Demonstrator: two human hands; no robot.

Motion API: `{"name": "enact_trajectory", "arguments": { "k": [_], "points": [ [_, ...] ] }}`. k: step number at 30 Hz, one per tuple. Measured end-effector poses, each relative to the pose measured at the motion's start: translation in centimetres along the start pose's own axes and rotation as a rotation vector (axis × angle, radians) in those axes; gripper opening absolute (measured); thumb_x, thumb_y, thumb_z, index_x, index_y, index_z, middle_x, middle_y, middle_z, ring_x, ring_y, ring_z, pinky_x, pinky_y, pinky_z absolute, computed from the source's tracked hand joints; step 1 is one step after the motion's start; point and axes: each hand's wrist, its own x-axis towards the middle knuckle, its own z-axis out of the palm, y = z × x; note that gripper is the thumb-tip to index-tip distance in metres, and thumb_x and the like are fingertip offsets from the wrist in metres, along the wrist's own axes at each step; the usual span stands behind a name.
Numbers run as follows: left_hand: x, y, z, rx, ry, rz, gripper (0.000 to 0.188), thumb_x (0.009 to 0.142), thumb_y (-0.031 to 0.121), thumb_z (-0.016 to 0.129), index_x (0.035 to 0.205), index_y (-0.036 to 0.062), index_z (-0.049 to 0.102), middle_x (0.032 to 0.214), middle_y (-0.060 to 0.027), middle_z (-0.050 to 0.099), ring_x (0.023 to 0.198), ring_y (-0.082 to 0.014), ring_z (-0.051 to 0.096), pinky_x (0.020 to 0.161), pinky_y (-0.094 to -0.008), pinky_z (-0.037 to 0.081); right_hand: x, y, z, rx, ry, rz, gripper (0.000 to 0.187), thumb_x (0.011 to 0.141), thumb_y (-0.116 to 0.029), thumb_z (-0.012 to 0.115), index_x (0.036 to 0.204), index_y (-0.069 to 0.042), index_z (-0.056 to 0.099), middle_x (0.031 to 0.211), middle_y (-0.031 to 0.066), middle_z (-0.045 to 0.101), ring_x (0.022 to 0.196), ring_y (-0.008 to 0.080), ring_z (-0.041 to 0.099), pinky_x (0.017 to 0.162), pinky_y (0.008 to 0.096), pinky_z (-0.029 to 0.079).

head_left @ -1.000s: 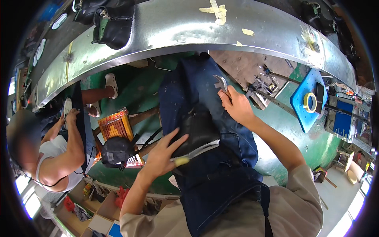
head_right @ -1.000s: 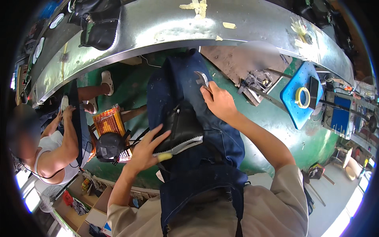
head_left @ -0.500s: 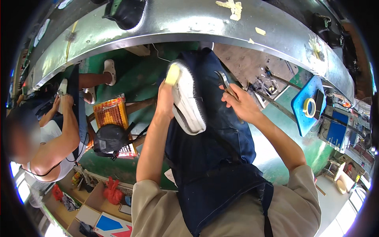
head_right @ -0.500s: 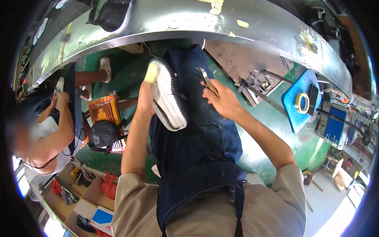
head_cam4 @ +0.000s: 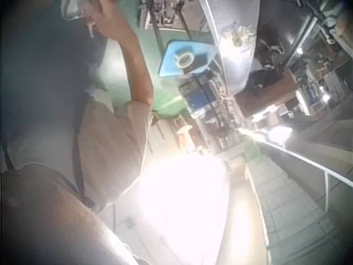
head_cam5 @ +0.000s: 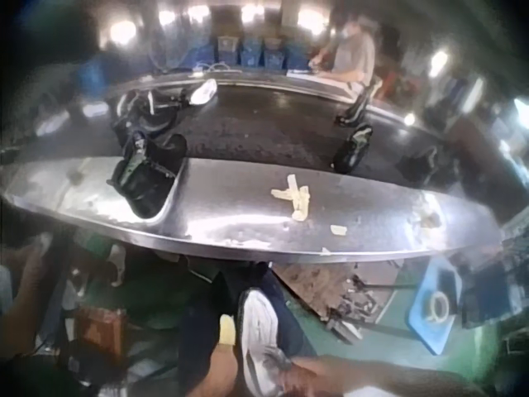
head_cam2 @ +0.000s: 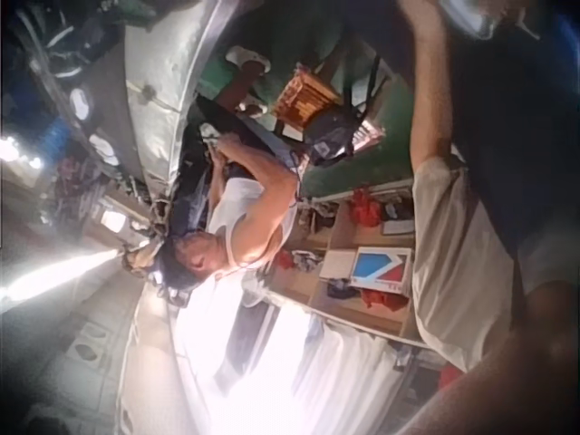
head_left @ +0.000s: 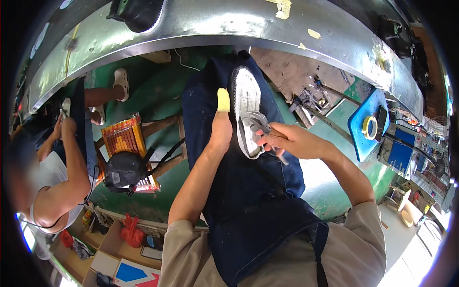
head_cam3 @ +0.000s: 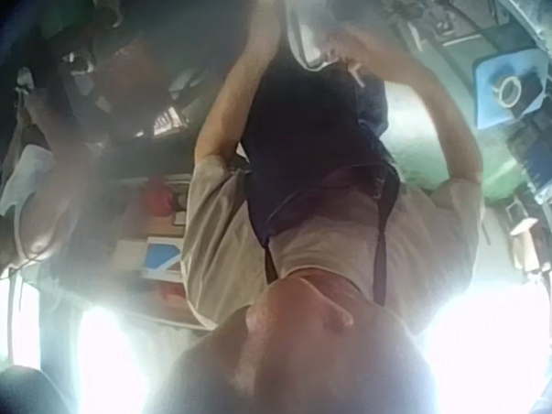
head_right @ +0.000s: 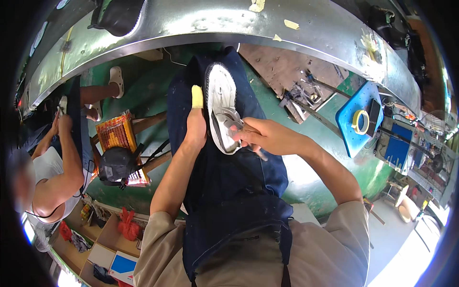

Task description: Using lasting pliers and other tools to pull and shape the upper of a shoe over a last during manufacturing.

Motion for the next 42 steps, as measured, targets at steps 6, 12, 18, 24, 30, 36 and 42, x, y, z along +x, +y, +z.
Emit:
{"name": "enact_trajectory", "arguments": {
  "k": [6, 12, 18, 24, 30, 36, 42],
  "points": [
    [-0.5, -1.7, -1.0, 0.249, 0.097, 0.122, 0.070, 0.111, 0.054, 0.030, 0.161, 0.0057, 0.031, 0.149, -0.0120, 0.054, 0.133, -0.0198, 0.054, 0.114, -0.0329, 0.041, 1.5, -1.2, 3.1, -0.195, 0.265, -0.158, 0.025, 0.110, -0.022, 0.051, 0.121, -0.001, 0.060, 0.083, 0.0046, 0.063, 0.074, 0.0136, 0.061, 0.066, 0.0291, 0.049],
    [-0.8, -2.2, -2.2, 0.407, -0.045, 0.307, 0.055, 0.115, 0.033, 0.033, 0.161, 0.0035, 0.031, 0.157, -0.0112, 0.045, 0.145, -0.0195, 0.041, 0.121, -0.0323, 0.030, 1.7, -0.3, 3.9, -0.045, 0.479, -0.183, 0.023, 0.109, -0.021, 0.051, 0.111, 0.000, 0.060, 0.076, 0.0067, 0.063, 0.066, 0.0151, 0.061, 0.064, 0.0308, 0.047],
    [-1.3, -3.3, -2.3, 0.461, -0.039, 0.354, 0.053, 0.115, 0.029, 0.034, 0.161, 0.0039, 0.029, 0.160, -0.0115, 0.041, 0.149, -0.0201, 0.036, 0.123, -0.0327, 0.027, -0.1, -2.6, 0.8, -0.800, 0.493, -0.395, 0.022, 0.104, -0.022, 0.058, 0.107, -0.001, 0.056, 0.081, 0.0169, 0.068, 0.074, 0.0345, 0.070, 0.065, 0.0452, 0.052],
    [-2.2, -2.7, -2.0, 0.352, 0.006, 0.256, 0.055, 0.113, 0.020, 0.038, 0.164, 0.0065, 0.023, 0.164, -0.0114, 0.035, 0.151, -0.0202, 0.034, 0.123, -0.0331, 0.026, 1.0, -2.1, 1.1, -1.011, 0.380, -0.278, 0.028, 0.103, -0.031, 0.060, 0.097, -0.004, 0.054, 0.078, 0.0154, 0.068, 0.068, 0.0400, 0.068, 0.057, 0.0492, 0.052],
    [-2.4, -1.8, -3.2, 0.130, -0.037, 0.093, 0.062, 0.108, 0.017, 0.048, 0.164, 0.0054, 0.022, 0.163, -0.0122, 0.035, 0.149, -0.0230, 0.035, 0.123, -0.0363, 0.026, 3.8, 0.7, 5.2, -0.605, 0.629, -0.334, 0.034, 0.103, -0.034, 0.061, 0.096, -0.002, 0.051, 0.076, 0.0211, 0.065, 0.076, 0.0418, 0.068, 0.064, 0.0503, 0.050],
    [-1.4, -3.5, -2.6, 0.729, 0.172, 0.322, 0.058, 0.106, 0.016, 0.053, 0.157, -0.0008, 0.030, 0.148, -0.0172, 0.040, 0.138, -0.0283, 0.045, 0.118, -0.0390, 0.035, 3.4, 1.1, 4.4, -0.082, 0.458, -0.154, 0.034, 0.105, -0.034, 0.059, 0.098, -0.001, 0.054, 0.080, 0.0208, 0.068, 0.073, 0.0413, 0.068, 0.064, 0.0493, 0.052],
    [-1.5, -3.2, -1.5, 1.007, 0.299, 0.441, 0.063, 0.104, 0.033, 0.058, 0.149, -0.0056, 0.038, 0.141, -0.0276, 0.051, 0.131, -0.0394, 0.053, 0.111, -0.0435, 0.040, 1.7, -0.9, 0.3, -0.259, 0.322, -0.136, 0.028, 0.104, -0.030, 0.059, 0.102, -0.003, 0.059, 0.079, 0.0118, 0.070, 0.064, 0.0223, 0.071, 0.054, 0.0332, 0.054]
  ]
}}
